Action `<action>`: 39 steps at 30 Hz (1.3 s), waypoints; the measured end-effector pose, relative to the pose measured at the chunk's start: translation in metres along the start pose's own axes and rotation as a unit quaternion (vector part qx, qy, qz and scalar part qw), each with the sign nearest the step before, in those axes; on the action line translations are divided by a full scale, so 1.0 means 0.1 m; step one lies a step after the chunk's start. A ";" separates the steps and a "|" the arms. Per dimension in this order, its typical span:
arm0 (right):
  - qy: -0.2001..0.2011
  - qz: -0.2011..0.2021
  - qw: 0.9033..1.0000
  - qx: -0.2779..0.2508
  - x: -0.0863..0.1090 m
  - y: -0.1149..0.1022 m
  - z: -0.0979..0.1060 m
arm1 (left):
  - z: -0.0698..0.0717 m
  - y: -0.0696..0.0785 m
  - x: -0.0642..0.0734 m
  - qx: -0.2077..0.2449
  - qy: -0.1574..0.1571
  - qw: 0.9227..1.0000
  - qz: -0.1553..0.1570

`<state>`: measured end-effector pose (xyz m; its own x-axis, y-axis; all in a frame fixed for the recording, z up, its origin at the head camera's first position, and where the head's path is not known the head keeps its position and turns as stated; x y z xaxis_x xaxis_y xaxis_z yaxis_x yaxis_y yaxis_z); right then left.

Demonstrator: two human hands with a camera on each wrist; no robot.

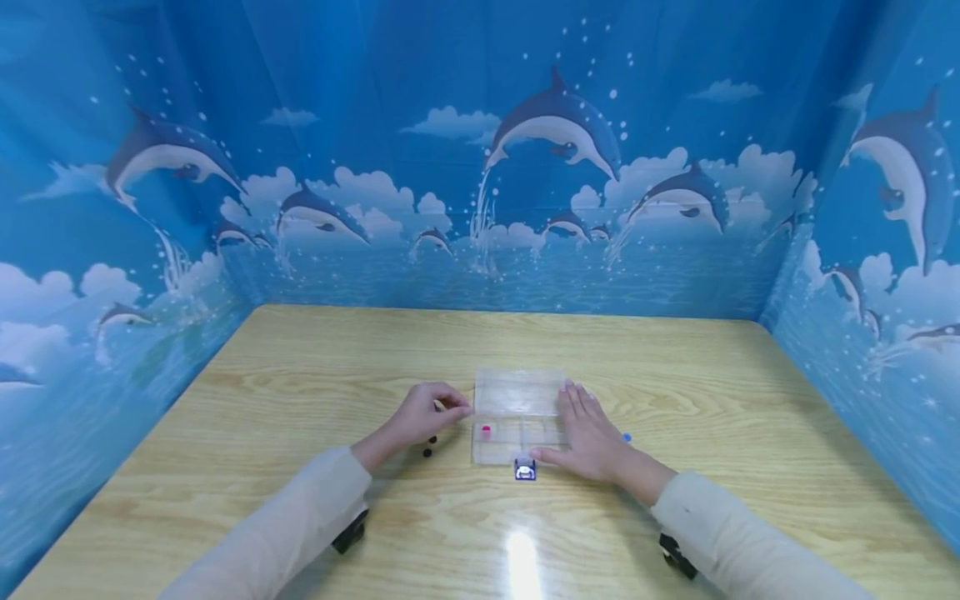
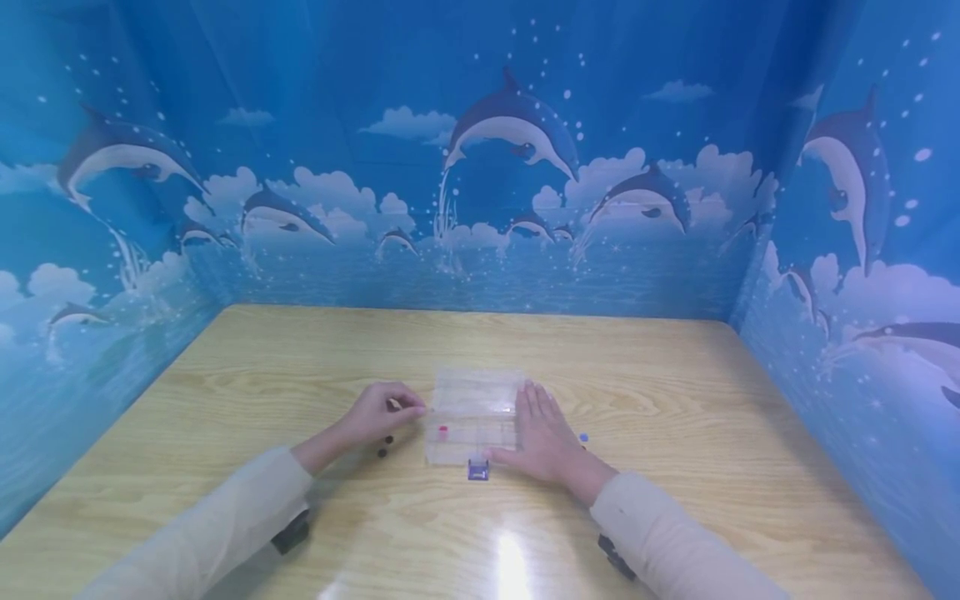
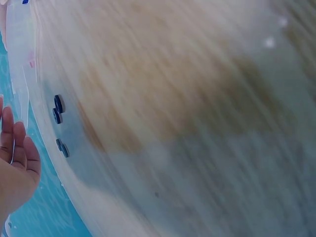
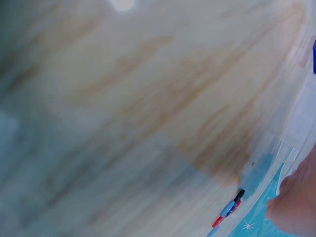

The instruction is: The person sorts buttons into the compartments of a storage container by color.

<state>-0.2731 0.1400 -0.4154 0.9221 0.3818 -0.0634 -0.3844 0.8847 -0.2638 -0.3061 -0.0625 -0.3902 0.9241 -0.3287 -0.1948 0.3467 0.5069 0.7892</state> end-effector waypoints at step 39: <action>-0.003 -0.005 1.000 -0.006 -0.01 0.02 -0.02 | 0.17 -0.26 0.20 -0.036 -0.021 0.999 -0.011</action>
Point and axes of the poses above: each hand's wrist, its own x-axis away from the middle knuckle, its own z-axis out of the back of the hand, y = z × x, the point moved 9 cm from there along -x, towards the middle knuckle, and after that the axes turned 4 degrees about y, right-handed, at the moved point
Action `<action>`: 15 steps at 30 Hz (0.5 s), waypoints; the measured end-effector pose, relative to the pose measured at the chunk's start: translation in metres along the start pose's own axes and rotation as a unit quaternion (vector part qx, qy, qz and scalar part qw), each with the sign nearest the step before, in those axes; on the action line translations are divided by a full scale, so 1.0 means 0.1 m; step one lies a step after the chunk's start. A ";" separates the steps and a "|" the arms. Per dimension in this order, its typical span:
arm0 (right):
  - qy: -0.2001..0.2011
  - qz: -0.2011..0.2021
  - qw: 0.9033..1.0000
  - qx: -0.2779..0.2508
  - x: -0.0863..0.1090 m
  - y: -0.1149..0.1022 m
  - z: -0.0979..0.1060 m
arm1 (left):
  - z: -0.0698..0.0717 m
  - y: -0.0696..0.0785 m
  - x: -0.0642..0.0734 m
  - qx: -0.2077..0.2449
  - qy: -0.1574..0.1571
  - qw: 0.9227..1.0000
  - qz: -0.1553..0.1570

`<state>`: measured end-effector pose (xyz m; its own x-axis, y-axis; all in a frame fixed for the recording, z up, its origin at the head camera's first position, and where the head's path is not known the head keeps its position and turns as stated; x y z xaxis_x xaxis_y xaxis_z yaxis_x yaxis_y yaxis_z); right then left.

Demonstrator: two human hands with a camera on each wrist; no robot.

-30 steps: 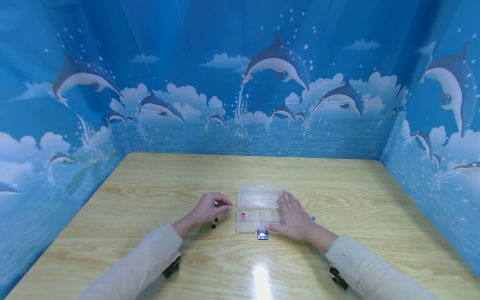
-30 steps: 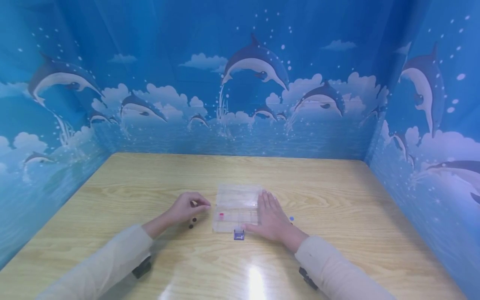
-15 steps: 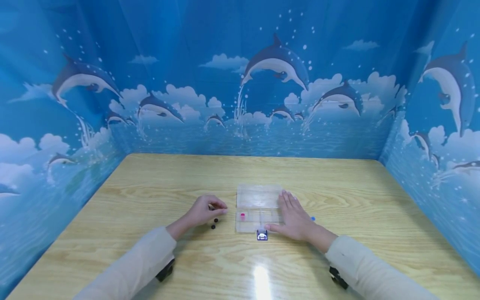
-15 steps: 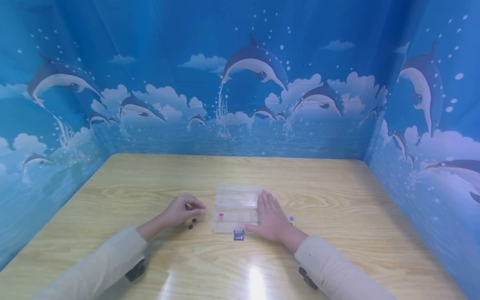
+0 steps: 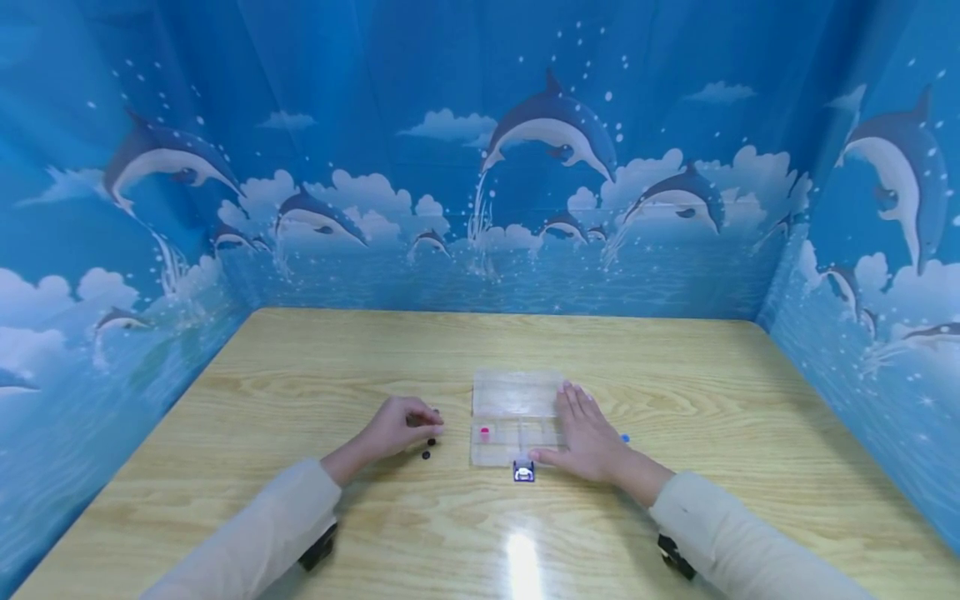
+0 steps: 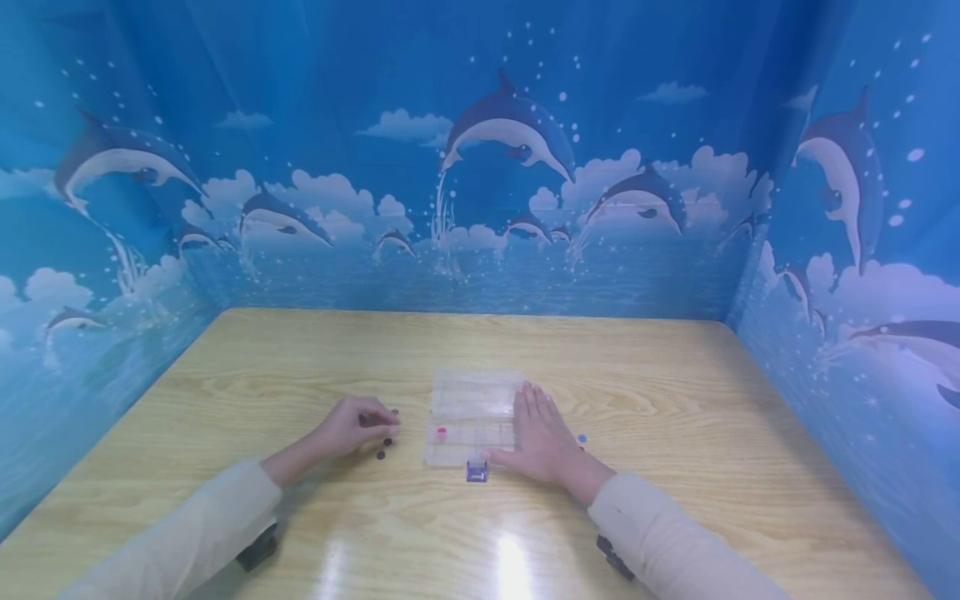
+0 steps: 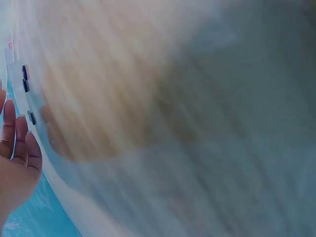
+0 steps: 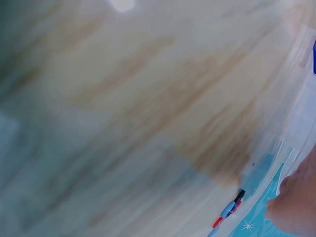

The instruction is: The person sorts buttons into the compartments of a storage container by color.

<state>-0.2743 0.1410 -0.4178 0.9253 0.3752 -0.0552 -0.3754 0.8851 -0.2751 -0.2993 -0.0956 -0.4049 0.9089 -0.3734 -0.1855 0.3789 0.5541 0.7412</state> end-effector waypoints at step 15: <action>-0.003 0.000 1.000 -0.003 0.01 0.00 0.01 | 0.02 -0.04 0.08 -0.013 -0.010 1.000 -0.022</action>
Point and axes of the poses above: each hand's wrist, its own x-axis away from the middle knuckle, its own z-axis out of the back of the hand, y = z × x, the point moved 9 cm from there along -x, towards the middle knuckle, and after that the axes turned 4 degrees about y, right-handed, at the moved point
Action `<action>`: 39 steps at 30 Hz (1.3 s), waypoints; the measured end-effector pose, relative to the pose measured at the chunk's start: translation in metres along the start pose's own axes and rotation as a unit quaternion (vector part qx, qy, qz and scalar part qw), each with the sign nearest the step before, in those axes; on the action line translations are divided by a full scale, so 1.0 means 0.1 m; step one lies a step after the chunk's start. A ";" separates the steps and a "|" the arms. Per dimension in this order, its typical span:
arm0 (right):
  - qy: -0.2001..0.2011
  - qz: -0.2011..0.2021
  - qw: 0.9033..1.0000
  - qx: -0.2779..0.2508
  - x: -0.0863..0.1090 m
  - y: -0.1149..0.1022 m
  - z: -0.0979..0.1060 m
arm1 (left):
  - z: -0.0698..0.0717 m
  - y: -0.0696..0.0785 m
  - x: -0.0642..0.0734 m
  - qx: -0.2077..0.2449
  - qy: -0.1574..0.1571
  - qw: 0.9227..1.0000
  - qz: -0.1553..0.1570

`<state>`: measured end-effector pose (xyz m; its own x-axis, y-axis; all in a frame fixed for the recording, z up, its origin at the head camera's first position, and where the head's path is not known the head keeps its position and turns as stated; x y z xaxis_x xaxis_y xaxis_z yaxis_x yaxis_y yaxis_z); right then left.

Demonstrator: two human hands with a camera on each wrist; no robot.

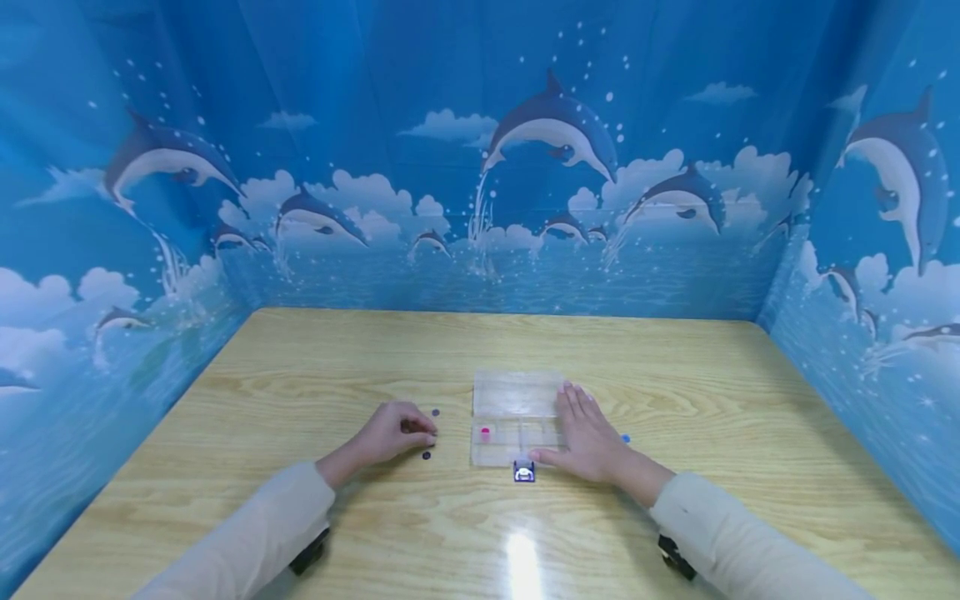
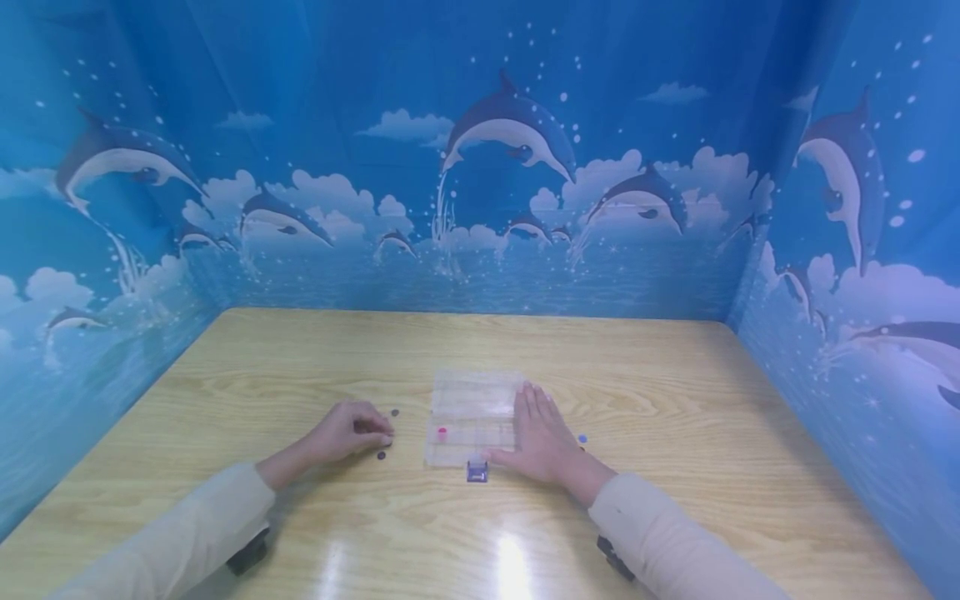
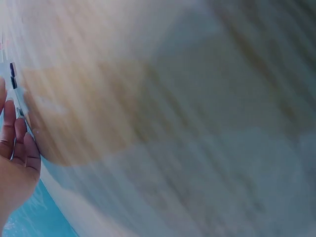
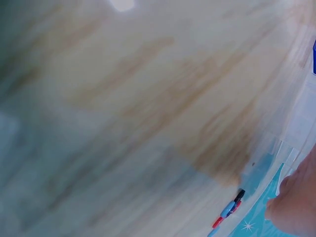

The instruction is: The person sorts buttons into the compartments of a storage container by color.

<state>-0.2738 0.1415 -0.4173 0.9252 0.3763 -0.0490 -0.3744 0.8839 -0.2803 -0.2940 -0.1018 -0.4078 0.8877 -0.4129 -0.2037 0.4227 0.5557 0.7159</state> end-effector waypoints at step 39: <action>0.007 0.007 1.000 0.008 0.01 -0.02 0.03 | -0.01 -0.01 0.01 -0.028 0.010 1.000 0.005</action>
<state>-0.2725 0.1408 -0.4142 0.9208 0.3842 -0.0664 -0.3876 0.8832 -0.2642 -0.2935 -0.1021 -0.4092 0.8954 -0.3923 -0.2107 0.4228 0.6002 0.6790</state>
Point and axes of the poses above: each hand's wrist, its own x-axis away from the middle knuckle, its own z-axis out of the back of the hand, y = z × x, the point moved 9 cm from there along -x, towards the middle knuckle, and after that the axes turned 4 degrees about y, right-handed, at the moved point
